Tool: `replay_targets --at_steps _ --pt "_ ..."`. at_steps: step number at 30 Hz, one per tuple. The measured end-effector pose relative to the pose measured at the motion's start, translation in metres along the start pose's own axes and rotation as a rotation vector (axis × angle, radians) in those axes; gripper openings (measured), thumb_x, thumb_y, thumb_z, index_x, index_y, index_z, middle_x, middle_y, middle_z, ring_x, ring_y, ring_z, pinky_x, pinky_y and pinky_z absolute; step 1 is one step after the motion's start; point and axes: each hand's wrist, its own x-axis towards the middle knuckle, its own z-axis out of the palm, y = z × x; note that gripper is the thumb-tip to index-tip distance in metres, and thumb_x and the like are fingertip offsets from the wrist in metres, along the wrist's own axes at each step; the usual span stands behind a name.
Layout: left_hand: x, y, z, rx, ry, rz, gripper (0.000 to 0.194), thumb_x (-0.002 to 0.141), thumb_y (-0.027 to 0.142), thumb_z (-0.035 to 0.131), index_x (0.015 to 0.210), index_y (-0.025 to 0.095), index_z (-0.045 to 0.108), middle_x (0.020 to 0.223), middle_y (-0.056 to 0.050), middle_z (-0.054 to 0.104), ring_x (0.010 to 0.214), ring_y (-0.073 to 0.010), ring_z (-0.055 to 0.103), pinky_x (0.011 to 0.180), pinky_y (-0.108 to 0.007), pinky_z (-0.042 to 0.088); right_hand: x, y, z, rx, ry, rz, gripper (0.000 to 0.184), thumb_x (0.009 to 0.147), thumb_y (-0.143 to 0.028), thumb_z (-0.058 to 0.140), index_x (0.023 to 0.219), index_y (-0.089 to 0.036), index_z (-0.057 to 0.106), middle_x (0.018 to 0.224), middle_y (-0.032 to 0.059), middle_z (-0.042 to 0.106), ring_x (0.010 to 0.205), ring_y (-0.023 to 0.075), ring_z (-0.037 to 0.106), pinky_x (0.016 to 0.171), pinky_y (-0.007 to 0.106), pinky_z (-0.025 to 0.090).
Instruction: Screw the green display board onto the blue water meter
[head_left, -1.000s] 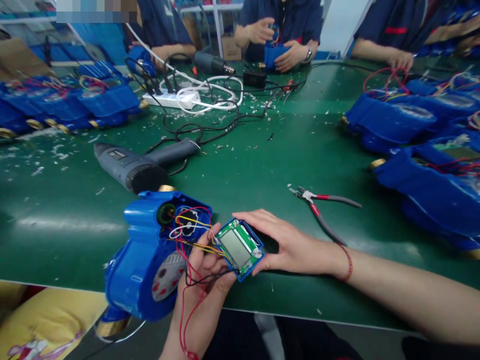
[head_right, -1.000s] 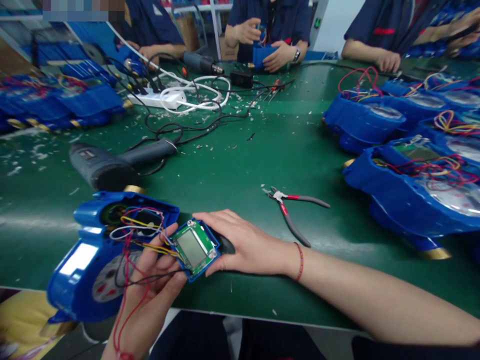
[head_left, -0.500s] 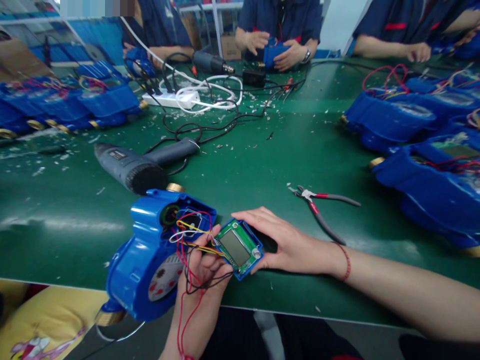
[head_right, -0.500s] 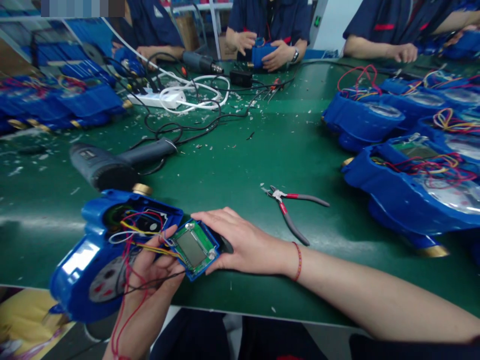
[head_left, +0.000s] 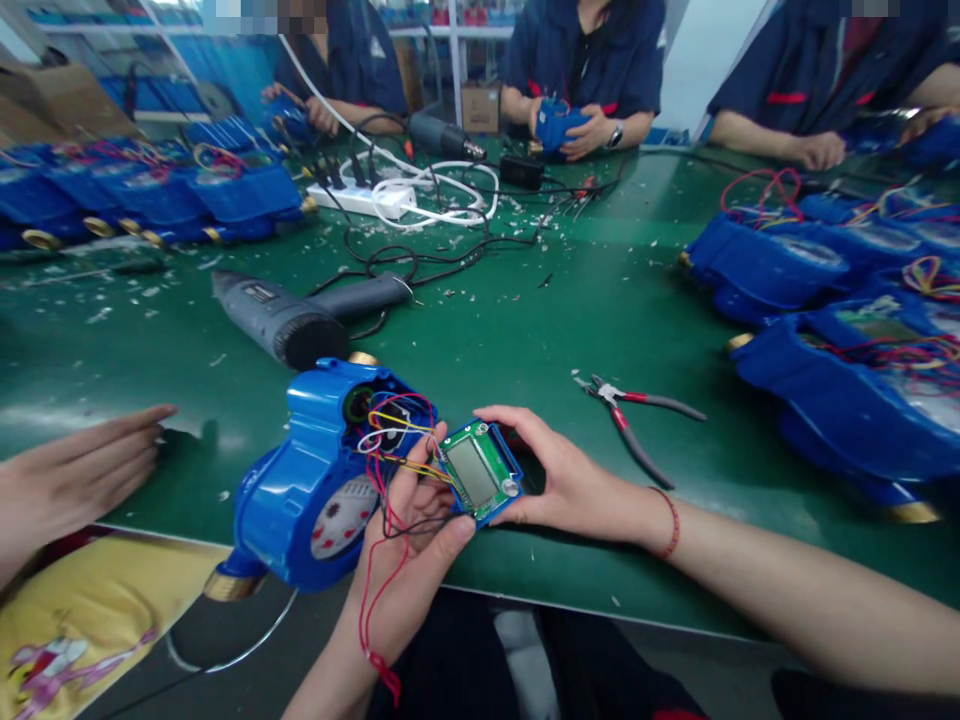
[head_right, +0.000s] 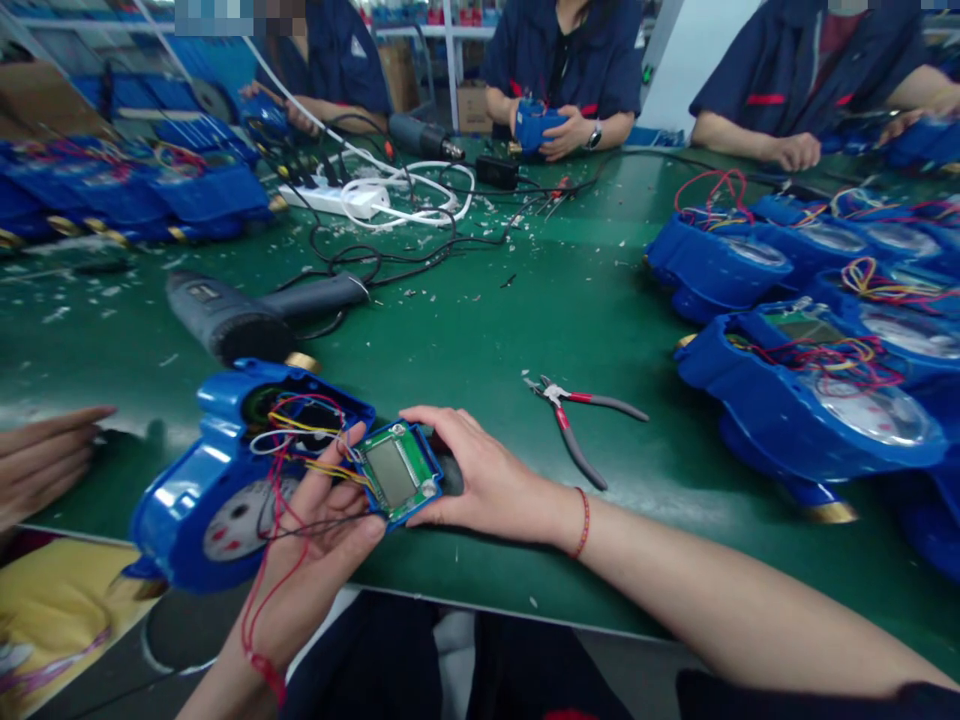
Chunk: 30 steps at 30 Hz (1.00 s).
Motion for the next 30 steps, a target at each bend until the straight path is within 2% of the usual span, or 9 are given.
replay_targets --at_steps 4,8,11,13,15,18,23,27,30 --pt "-0.002 0.004 0.009 0.076 0.011 -0.03 0.105 0.064 0.02 0.084 0.149 0.027 0.024 0.132 -0.01 0.062 0.12 -0.0241 0.062 0.102 -0.032 0.049 0.0 -0.008 0.0 -0.053 -0.023 0.0 0.078 0.078 -0.037 0.078 0.141 -0.019 0.035 0.137 0.0137 0.049 0.126 0.0242 0.05 0.107 0.041 0.044" --pt "-0.002 0.004 0.016 0.118 0.129 -0.038 0.095 0.066 0.022 0.081 0.145 0.025 0.028 0.13 -0.01 0.062 0.116 -0.0229 0.064 0.101 -0.033 0.049 -0.008 -0.019 -0.026 -0.21 -0.118 0.05 0.082 0.086 -0.032 0.068 0.152 -0.022 0.021 0.152 0.0137 0.035 0.141 0.0252 0.034 0.115 0.046 0.036" --pt "0.0 0.002 0.016 0.139 0.111 -0.037 0.092 0.068 0.023 0.078 0.144 0.027 0.026 0.126 -0.009 0.064 0.115 -0.023 0.064 0.103 -0.036 0.047 -0.029 -0.01 -0.053 -0.52 0.099 0.183 0.065 0.091 -0.035 0.057 0.149 -0.023 0.03 0.147 0.0136 0.042 0.138 0.0281 0.037 0.113 0.053 0.034" --pt "0.001 0.001 0.015 0.193 0.104 -0.039 0.088 0.07 0.026 0.075 0.143 0.027 0.026 0.122 -0.009 0.066 0.113 -0.0241 0.064 0.105 -0.041 0.045 -0.048 0.003 -0.066 -0.737 0.257 0.332 0.062 0.09 -0.042 0.056 0.144 -0.017 0.038 0.142 0.0186 0.045 0.135 0.033 0.039 0.111 0.057 0.034" --pt "0.001 0.0 0.014 0.256 0.115 -0.046 0.086 0.07 0.03 0.074 0.143 0.026 0.027 0.12 -0.01 0.066 0.113 -0.0265 0.064 0.106 -0.046 0.044 -0.065 0.016 -0.071 -0.85 0.263 0.486 0.073 0.087 -0.05 0.057 0.145 -0.009 0.037 0.144 0.0244 0.041 0.136 0.0389 0.035 0.11 0.062 0.031" --pt "0.003 -0.002 0.014 0.313 0.138 -0.062 0.088 0.069 0.035 0.072 0.143 0.026 0.027 0.126 -0.013 0.063 0.116 -0.0294 0.063 0.106 -0.05 0.043 -0.077 0.025 -0.068 -0.876 0.185 0.542 0.073 0.088 -0.049 0.056 0.145 -0.008 0.038 0.144 0.0244 0.043 0.134 0.0419 0.037 0.108 0.064 0.031" --pt "0.007 -0.01 0.007 0.304 0.104 -0.06 0.092 0.073 0.037 0.071 0.148 0.028 0.02 0.135 -0.012 0.061 0.122 -0.0265 0.061 0.109 -0.043 0.043 -0.059 0.021 -0.063 -0.819 0.079 0.439 0.053 0.091 -0.029 0.051 0.142 -0.014 0.044 0.14 0.0146 0.051 0.127 0.0284 0.047 0.109 0.047 0.038" --pt "0.006 -0.021 0.003 0.242 0.081 -0.044 0.092 0.071 0.032 0.072 0.148 0.027 0.022 0.139 -0.012 0.059 0.125 -0.0265 0.059 0.106 -0.039 0.046 -0.032 0.026 -0.068 -0.763 0.072 0.352 0.047 0.09 -0.02 0.049 0.137 -0.01 0.049 0.132 0.0186 0.055 0.12 0.0297 0.052 0.103 0.05 0.043" --pt "0.006 -0.032 0.003 0.143 0.171 0.019 0.09 0.066 0.032 0.074 0.145 0.026 0.031 0.138 -0.011 0.06 0.124 -0.0297 0.059 0.101 -0.037 0.05 0.001 0.031 -0.069 -0.733 0.092 0.278 0.041 0.09 -0.016 0.049 0.129 -0.007 0.055 0.128 0.0211 0.057 0.118 0.0313 0.052 0.101 0.052 0.044"
